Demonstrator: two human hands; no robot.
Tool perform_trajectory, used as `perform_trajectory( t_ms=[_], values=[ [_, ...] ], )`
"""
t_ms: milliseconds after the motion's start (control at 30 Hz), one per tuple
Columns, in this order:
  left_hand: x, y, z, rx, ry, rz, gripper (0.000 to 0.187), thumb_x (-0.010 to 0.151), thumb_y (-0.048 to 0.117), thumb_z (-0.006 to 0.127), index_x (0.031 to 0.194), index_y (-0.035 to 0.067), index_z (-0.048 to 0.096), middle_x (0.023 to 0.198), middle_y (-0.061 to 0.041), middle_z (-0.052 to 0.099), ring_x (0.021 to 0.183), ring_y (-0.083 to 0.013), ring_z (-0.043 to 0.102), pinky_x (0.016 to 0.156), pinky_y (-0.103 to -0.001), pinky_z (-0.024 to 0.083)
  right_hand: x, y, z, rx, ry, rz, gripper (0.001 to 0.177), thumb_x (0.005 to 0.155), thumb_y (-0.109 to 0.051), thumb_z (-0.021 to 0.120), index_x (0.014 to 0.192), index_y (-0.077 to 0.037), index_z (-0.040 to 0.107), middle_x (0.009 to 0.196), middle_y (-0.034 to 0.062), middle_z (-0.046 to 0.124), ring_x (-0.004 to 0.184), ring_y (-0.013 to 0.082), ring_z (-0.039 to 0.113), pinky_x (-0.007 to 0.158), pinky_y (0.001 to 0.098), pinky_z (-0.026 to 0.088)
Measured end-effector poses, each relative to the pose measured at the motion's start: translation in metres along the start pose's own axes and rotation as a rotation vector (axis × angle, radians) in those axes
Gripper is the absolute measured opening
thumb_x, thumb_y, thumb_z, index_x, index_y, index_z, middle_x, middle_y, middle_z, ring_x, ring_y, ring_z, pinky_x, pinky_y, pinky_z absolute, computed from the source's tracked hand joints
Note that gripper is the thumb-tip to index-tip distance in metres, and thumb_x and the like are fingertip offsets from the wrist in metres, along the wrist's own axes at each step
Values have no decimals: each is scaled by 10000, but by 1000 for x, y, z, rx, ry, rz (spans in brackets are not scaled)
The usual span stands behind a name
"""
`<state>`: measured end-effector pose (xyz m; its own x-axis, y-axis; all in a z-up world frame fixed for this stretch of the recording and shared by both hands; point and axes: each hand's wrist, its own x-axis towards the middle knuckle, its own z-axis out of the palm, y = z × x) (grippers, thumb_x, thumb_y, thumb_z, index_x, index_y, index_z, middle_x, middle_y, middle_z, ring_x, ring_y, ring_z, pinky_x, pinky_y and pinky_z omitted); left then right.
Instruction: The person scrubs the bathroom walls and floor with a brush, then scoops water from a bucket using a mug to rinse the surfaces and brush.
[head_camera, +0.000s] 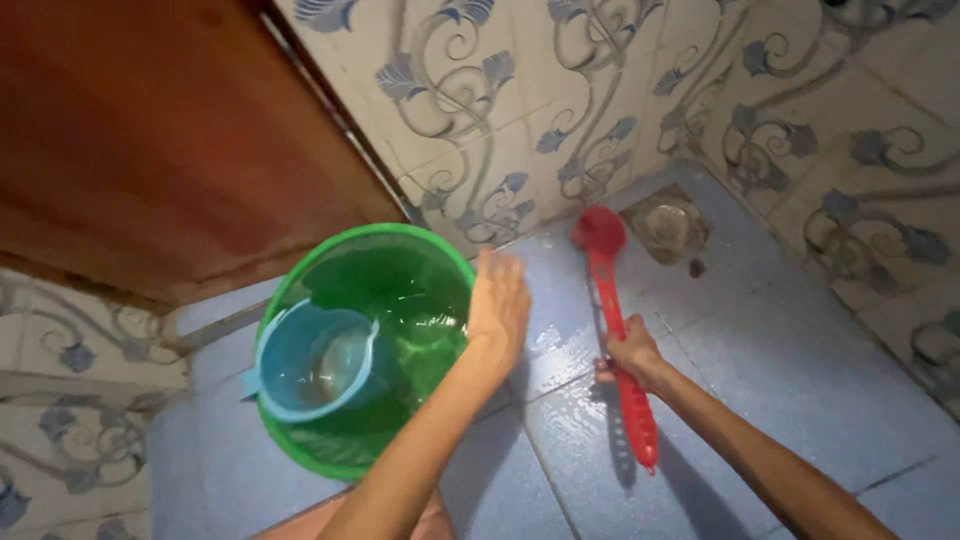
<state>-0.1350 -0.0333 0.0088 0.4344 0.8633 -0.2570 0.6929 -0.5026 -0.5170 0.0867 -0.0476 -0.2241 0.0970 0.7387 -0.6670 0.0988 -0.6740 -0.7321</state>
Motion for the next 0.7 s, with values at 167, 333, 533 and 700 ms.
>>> perform_trajectory(
  t_ms=[167,333,533,700],
  values=[
    [1,7,11,-25,-304,65,300,1005,234,556,1214,173,762,1221,-49,737,1198,-257,645,1099,-529,310,39,-1,14,-72,14,-60,463,1030,-485,521,1119,-55,374,734,95,544,483,194,509,413,375,447],
    [-17,8,16,-12,-299,151,273,959,271,595,1151,181,767,1136,-26,745,1141,-250,643,1014,-474,337,70,21,81,-15,47,-80,573,1052,-544,332,1012,6,489,632,149,583,446,261,578,407,431,489],
    [-20,-11,40,-58,-347,83,206,957,249,619,1060,207,791,1044,-23,763,1076,-208,683,972,-401,372,30,79,153,-429,13,-138,453,1069,-424,362,1223,-6,449,840,301,693,756,456,720,648,525,577],
    [-10,-10,62,-174,-141,-46,175,920,175,631,904,265,780,891,22,775,874,-155,731,742,-352,470,7,27,119,-916,-170,-326,469,1070,-423,376,1312,-26,435,1002,337,687,968,501,682,868,559,542]
  ],
)
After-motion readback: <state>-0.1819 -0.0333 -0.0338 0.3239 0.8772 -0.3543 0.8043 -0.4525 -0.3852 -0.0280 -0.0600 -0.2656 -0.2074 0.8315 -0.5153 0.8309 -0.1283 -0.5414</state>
